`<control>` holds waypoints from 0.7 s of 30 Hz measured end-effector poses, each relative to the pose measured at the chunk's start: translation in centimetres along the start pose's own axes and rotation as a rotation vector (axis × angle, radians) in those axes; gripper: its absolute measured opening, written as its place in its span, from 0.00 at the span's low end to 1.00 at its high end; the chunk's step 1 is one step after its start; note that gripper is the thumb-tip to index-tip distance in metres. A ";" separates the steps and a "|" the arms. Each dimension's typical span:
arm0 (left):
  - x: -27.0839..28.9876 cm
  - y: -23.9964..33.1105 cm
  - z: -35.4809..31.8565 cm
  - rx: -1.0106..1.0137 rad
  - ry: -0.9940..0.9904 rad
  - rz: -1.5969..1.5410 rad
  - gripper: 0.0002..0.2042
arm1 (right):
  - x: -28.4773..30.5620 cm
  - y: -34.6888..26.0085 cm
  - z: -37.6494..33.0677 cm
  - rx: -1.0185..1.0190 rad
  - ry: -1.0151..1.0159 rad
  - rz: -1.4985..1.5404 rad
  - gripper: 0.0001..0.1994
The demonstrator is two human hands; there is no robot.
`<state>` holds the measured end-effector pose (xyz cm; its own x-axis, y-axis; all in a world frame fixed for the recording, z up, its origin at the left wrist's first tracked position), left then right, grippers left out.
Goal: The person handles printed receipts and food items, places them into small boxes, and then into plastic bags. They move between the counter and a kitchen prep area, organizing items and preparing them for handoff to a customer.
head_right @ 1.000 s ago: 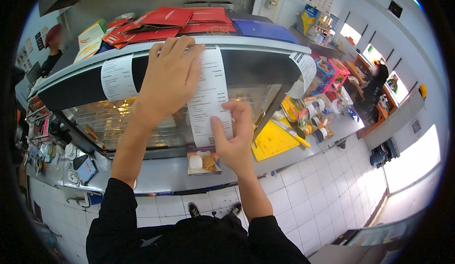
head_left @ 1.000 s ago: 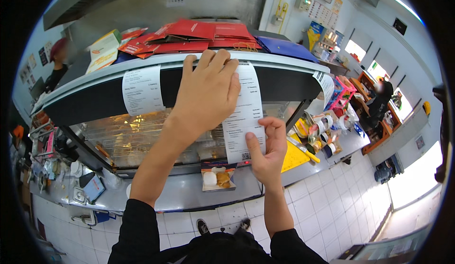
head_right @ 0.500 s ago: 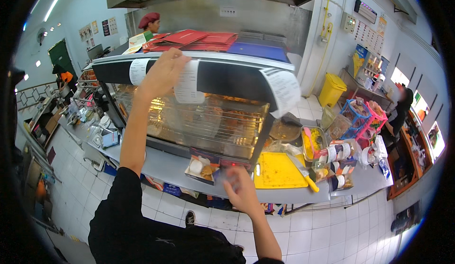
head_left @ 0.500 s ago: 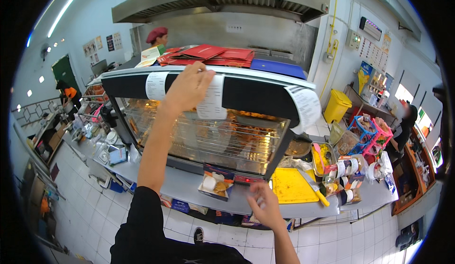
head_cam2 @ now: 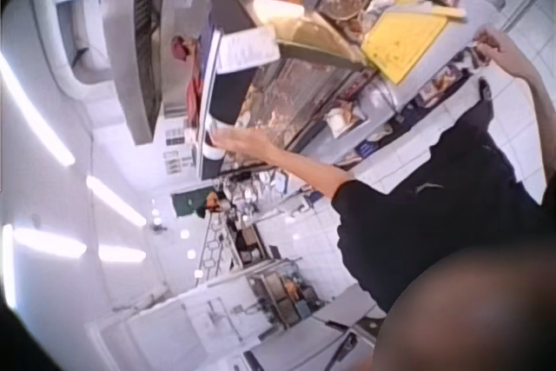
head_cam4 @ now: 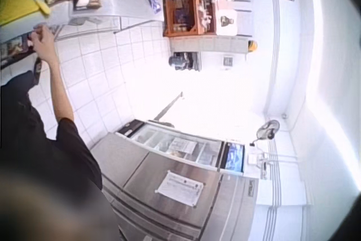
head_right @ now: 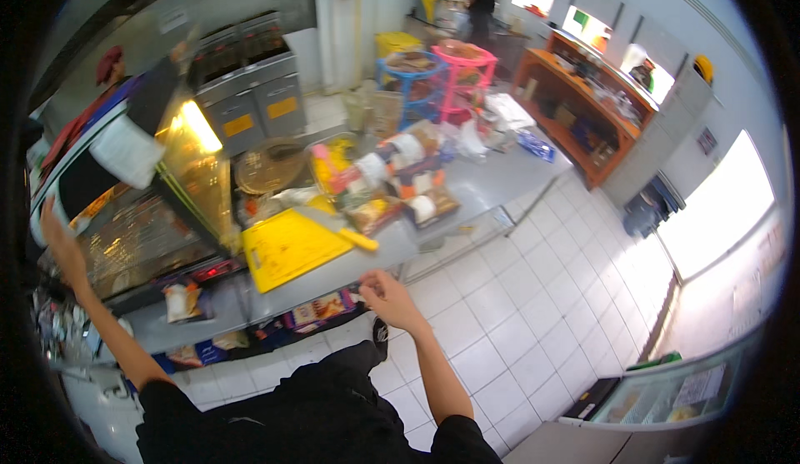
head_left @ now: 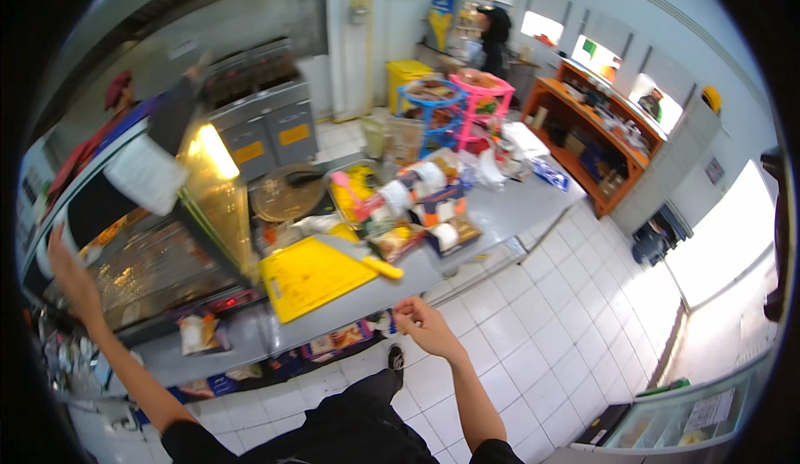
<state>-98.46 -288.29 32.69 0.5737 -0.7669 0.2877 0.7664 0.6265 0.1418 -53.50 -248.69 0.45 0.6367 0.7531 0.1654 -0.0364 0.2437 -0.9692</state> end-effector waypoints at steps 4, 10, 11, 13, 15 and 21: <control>-4.7 21.0 -12.4 0.116 -0.330 -1.245 0.21 | 8.6 1.0 1.2 -0.058 -0.052 -0.040 0.11; -34.5 47.0 -25.3 1.002 -1.262 -1.401 0.13 | 27.2 12.4 -1.2 -0.285 0.111 -0.332 0.18; -39.9 50.2 -26.2 1.029 -1.377 -1.257 0.11 | 30.6 14.6 -3.0 -0.341 0.129 -0.465 0.19; -48.4 55.3 -28.0 1.126 -1.394 -1.070 0.14 | 37.0 18.2 -8.1 -0.465 0.218 -0.596 0.21; -55.3 58.9 -29.7 0.887 -1.584 -0.558 0.24 | 41.7 21.5 -14.2 -0.659 0.350 -0.485 0.20; -64.3 70.1 -31.6 0.687 -1.349 -0.721 0.20 | 48.1 25.3 -26.4 -1.002 0.923 0.105 0.13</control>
Point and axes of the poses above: each hand's wrist, its own z-axis towards the middle knuckle, its own x-axis out of the back of the hand, y = z × x, the point moved 6 cm from there along z, towards the middle knuckle, and after that the axes turned 10 degrees about x, right-handed, at the moved point
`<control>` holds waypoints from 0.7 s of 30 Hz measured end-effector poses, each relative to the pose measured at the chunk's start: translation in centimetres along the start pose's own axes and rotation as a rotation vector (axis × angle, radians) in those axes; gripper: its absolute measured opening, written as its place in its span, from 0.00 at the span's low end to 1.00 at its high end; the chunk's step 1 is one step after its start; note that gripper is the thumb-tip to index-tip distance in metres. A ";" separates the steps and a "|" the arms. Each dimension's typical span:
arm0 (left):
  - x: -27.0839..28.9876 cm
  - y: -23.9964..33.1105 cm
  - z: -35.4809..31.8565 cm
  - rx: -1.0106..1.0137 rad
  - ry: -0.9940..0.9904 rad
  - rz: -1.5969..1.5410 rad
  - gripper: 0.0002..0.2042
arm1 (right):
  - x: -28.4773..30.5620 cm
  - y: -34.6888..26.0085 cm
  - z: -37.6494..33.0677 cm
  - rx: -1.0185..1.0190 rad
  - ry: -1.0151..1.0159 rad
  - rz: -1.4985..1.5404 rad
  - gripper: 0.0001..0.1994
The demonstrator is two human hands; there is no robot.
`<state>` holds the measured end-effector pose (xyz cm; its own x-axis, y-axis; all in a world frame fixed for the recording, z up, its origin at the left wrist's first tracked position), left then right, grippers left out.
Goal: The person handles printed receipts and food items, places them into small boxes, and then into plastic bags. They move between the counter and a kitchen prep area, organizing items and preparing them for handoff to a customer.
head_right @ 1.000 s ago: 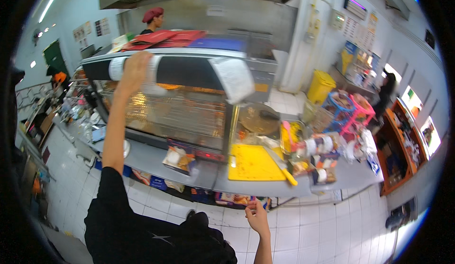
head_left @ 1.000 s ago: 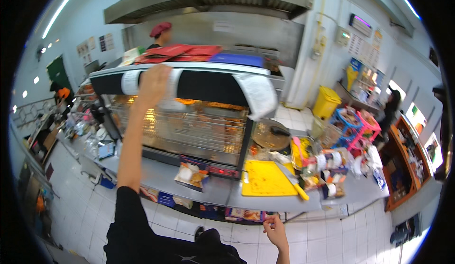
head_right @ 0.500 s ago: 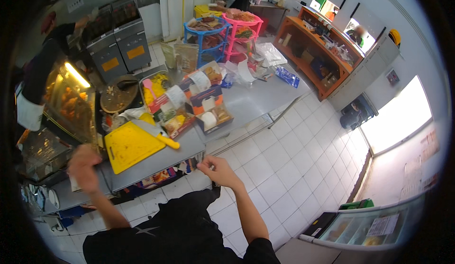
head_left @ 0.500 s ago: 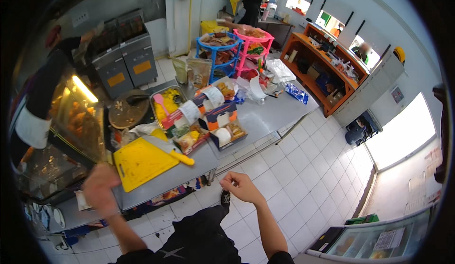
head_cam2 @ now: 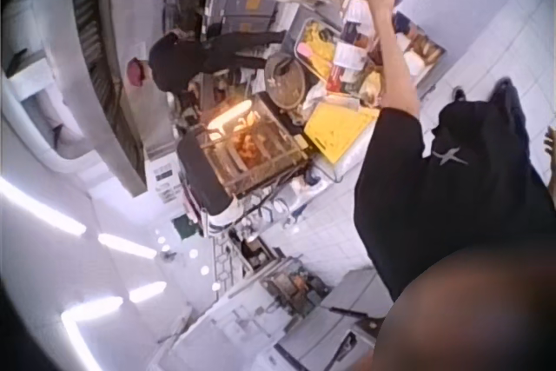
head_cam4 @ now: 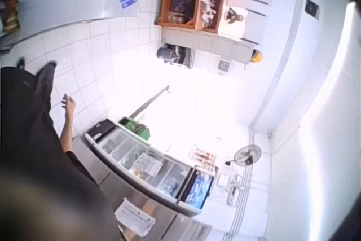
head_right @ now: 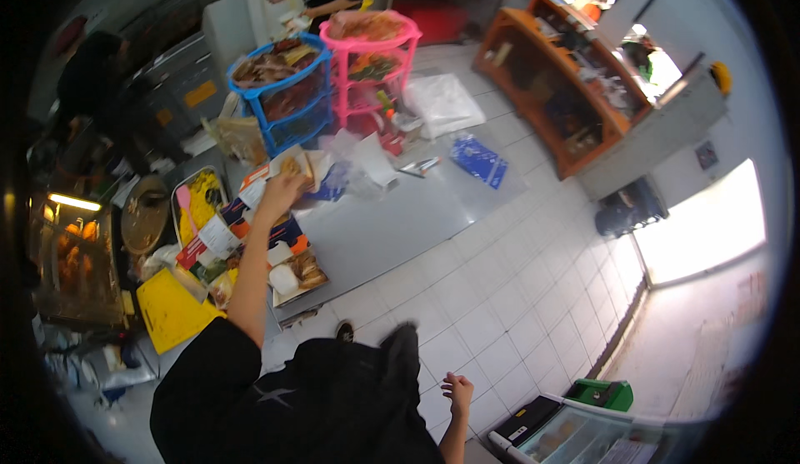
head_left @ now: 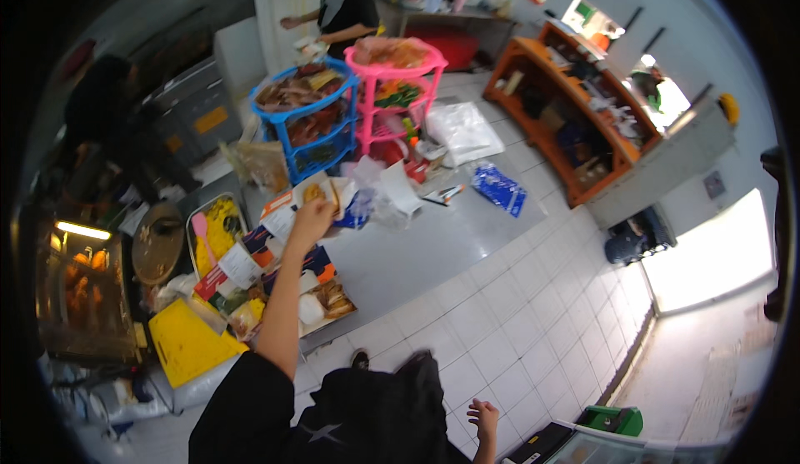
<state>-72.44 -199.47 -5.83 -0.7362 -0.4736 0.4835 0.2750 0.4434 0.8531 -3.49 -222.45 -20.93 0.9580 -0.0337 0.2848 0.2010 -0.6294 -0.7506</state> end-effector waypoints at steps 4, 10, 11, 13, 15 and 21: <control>-10.0 3.0 2.6 -0.104 -0.016 -0.056 0.12 | -1.2 -4.5 7.6 -0.043 -0.090 0.064 0.13; -10.3 -0.1 4.0 0.294 0.450 -0.597 0.12 | -11.9 -25.1 23.1 0.469 -0.644 -0.232 0.08; -10.5 -1.4 3.6 0.415 0.390 -0.797 0.13 | -13.9 -28.9 24.5 0.504 -0.734 -0.269 0.09; -11.3 -3.4 2.2 0.613 0.296 -1.061 0.15 | -19.9 -36.8 25.9 0.673 -0.944 -0.347 0.11; -11.2 -5.0 0.5 0.647 0.436 -1.160 0.17 | -26.6 -43.3 26.1 0.840 -1.091 -0.530 0.13; -12.2 -5.2 0.2 0.617 0.556 -1.119 0.17 | -46.0 -53.3 25.1 1.303 -0.905 -1.094 0.23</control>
Point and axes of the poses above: each hand's wrist, its own z-axis towards the middle knuckle, its own x-axis out of the back of the hand, y = z × x, the point moved 6 cm from there along z, towards the middle knuckle, and after that the axes turned 10 degrees about x, right-handed, at the moved point
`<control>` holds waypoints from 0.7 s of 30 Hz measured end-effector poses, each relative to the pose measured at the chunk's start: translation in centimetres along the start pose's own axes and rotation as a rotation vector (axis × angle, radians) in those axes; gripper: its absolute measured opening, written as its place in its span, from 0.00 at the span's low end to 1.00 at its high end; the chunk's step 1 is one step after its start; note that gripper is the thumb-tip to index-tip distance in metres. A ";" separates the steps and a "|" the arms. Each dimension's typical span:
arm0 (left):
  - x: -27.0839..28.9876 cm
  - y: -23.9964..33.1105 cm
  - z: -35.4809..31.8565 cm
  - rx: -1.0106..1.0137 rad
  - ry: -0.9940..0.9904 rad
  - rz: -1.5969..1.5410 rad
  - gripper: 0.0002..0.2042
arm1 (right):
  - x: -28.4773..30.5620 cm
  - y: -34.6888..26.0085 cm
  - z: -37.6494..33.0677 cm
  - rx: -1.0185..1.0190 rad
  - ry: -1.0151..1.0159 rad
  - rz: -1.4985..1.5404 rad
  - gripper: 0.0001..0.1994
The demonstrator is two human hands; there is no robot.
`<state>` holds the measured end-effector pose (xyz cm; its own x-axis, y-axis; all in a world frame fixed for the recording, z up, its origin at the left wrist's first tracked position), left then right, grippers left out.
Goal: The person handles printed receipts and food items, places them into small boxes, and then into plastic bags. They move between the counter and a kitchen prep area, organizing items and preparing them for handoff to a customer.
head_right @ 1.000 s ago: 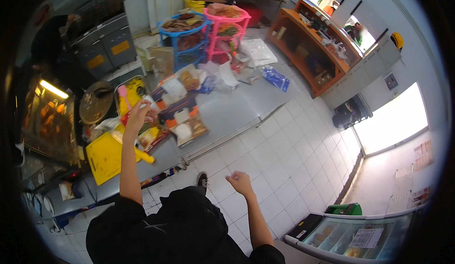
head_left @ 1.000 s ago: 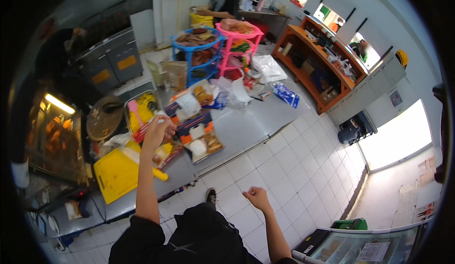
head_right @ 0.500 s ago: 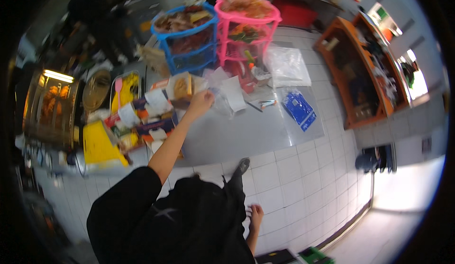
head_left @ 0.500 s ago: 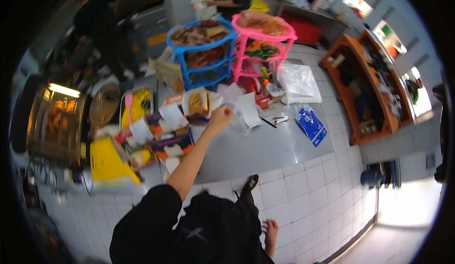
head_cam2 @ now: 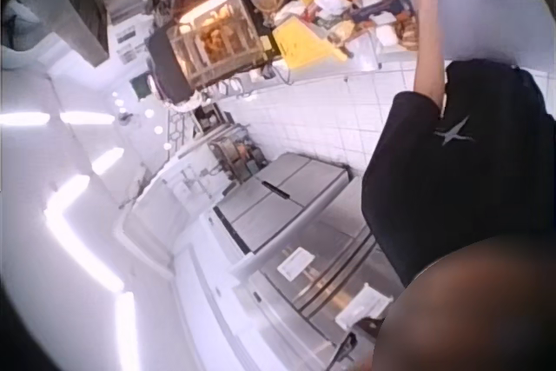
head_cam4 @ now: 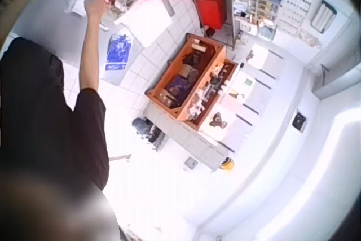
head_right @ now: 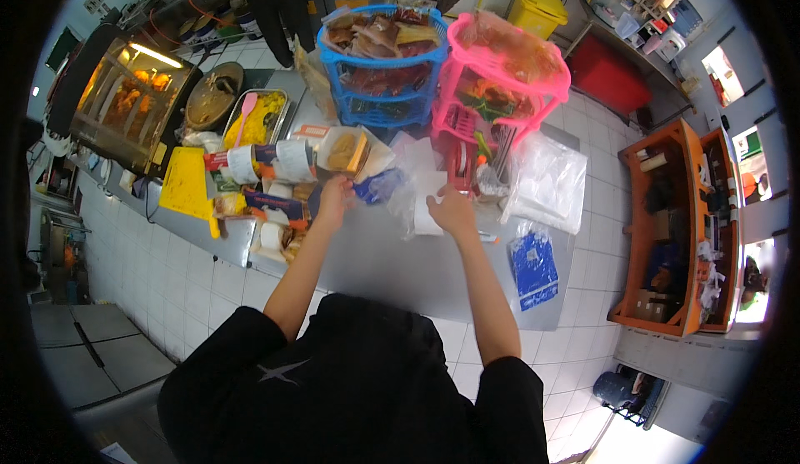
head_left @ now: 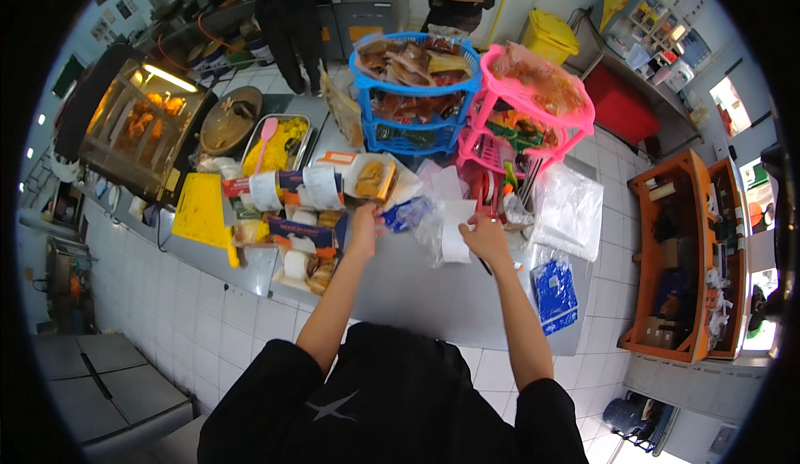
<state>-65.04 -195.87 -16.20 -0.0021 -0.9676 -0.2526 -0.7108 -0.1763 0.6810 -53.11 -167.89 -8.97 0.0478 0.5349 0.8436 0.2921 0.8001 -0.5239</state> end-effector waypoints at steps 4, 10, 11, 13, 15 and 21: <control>-2.0 -1.2 -2.9 -0.077 -0.126 0.272 0.09 | -4.8 -0.6 1.4 -0.141 -0.348 -0.394 0.42; 10.8 9.2 -4.5 -0.688 0.344 0.600 0.10 | -7.0 -1.9 -6.9 0.008 0.059 -0.233 0.33; 13.1 12.5 -3.0 -0.647 0.219 0.518 0.11 | -6.4 -1.4 -7.9 0.019 0.133 -0.234 0.31; 14.4 17.4 -1.2 -0.626 0.075 0.622 0.11 | -5.9 -0.8 -11.0 0.066 0.192 -0.091 0.27; 11.0 22.2 -1.2 -0.916 0.218 1.347 0.09 | -5.9 0.1 -12.7 0.088 0.200 -0.086 0.28; -6.2 15.6 -8.2 -0.659 -0.317 1.383 0.18 | -10.5 2.9 -11.5 0.223 0.273 -0.145 0.22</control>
Point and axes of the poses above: each hand's wrist, its own z-axis towards the middle knuckle, its own x-axis out of the back of the hand, y = z × x, the point moved 6 cm from there along z, towards the middle knuckle, and after that the axes turned 10 degrees about x, right-handed, at the moved point
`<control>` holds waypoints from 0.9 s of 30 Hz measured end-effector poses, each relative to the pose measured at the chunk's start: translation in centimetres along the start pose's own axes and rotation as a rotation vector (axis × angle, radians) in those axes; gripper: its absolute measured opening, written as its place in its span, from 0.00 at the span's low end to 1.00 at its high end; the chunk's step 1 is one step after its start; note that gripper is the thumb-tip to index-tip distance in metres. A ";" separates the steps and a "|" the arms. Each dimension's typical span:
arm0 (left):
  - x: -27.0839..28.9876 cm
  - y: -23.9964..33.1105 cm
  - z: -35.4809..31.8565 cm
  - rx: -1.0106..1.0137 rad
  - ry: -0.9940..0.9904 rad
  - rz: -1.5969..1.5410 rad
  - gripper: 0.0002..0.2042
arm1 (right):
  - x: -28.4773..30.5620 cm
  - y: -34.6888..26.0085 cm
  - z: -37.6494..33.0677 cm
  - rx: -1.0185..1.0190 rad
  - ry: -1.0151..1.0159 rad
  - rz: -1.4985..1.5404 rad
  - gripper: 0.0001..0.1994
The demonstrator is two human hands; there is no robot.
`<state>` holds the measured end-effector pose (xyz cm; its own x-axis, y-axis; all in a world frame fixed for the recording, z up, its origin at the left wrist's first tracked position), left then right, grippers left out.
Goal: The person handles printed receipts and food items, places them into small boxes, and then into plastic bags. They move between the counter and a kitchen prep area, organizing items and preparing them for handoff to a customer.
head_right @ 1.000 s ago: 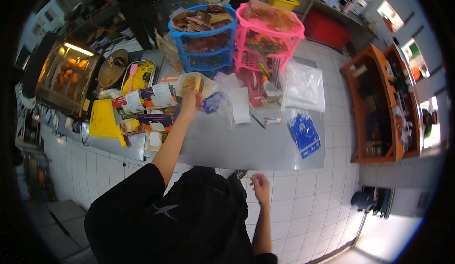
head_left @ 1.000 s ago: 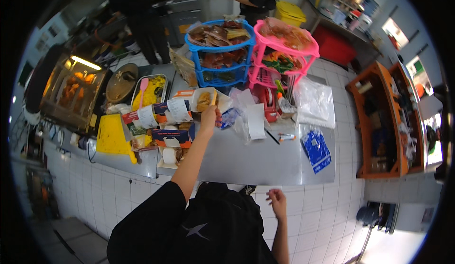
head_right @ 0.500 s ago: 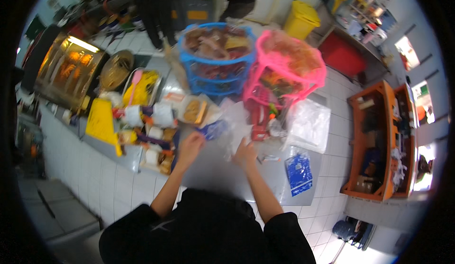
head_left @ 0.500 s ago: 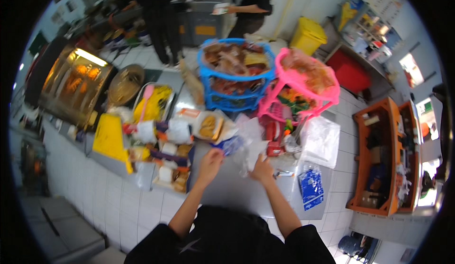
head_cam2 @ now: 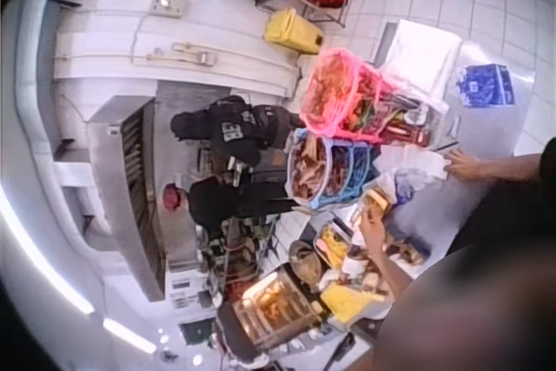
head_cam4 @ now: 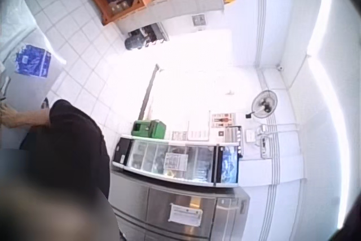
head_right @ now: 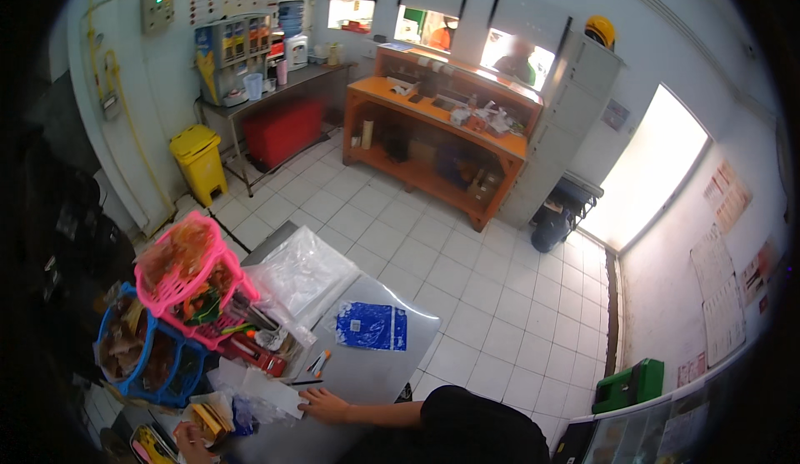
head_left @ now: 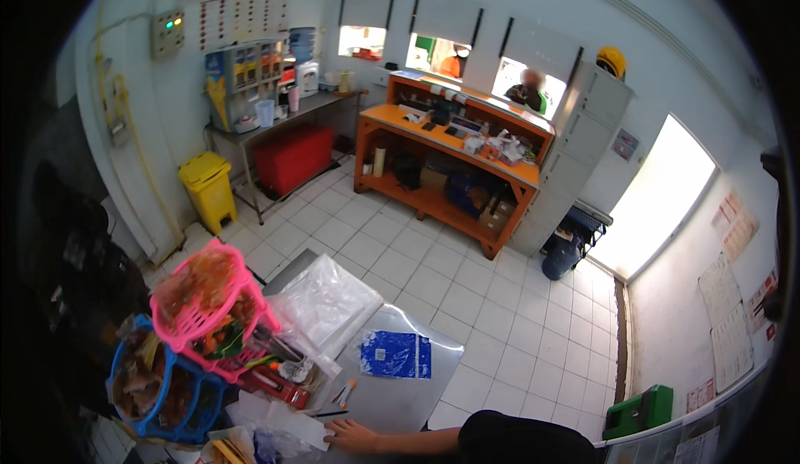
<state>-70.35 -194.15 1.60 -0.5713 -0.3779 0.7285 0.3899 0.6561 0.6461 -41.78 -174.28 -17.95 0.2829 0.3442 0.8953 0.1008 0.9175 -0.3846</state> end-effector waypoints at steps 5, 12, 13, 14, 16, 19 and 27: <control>-12.3 8.8 -0.2 -0.135 -0.146 0.123 0.14 | 1.7 1.6 0.0 -0.015 0.117 0.448 0.20; -23.2 11.0 -1.7 0.046 -0.167 0.299 0.15 | 16.2 16.7 -13.8 -0.466 0.138 0.921 0.10; -23.9 12.7 -1.8 0.020 -0.122 0.169 0.13 | 18.8 20.9 -17.0 -0.596 0.305 0.832 0.10; -24.7 14.3 -1.9 0.049 -0.106 0.201 0.13 | 21.0 24.6 -20.0 -0.721 0.475 0.734 0.11; -26.4 18.0 -2.2 0.103 -0.093 0.260 0.11 | 22.6 28.9 -23.2 -0.781 0.413 0.496 0.10; -30.5 26.4 -0.6 -0.101 -0.162 0.120 0.09 | 24.3 32.1 -23.7 -0.556 0.570 0.183 0.11; -36.7 32.3 0.1 -0.018 -0.386 0.122 0.09 | 17.5 31.5 -20.1 -0.600 0.431 0.217 0.23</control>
<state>-36.87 -159.06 -4.28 -0.7480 -0.0224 0.6633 0.4822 0.6684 0.5664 -14.50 -143.32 -18.95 0.6894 0.2831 0.6668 0.4662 0.5311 -0.7076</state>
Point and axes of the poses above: each hand's wrist, its own z-axis towards the middle knuckle, its own x-axis out of the back of the hand, y = z × x, the point moved 6 cm from there along z, towards the middle knuckle, and after that the axes turned 10 degrees about x, right-handed, at the moved point
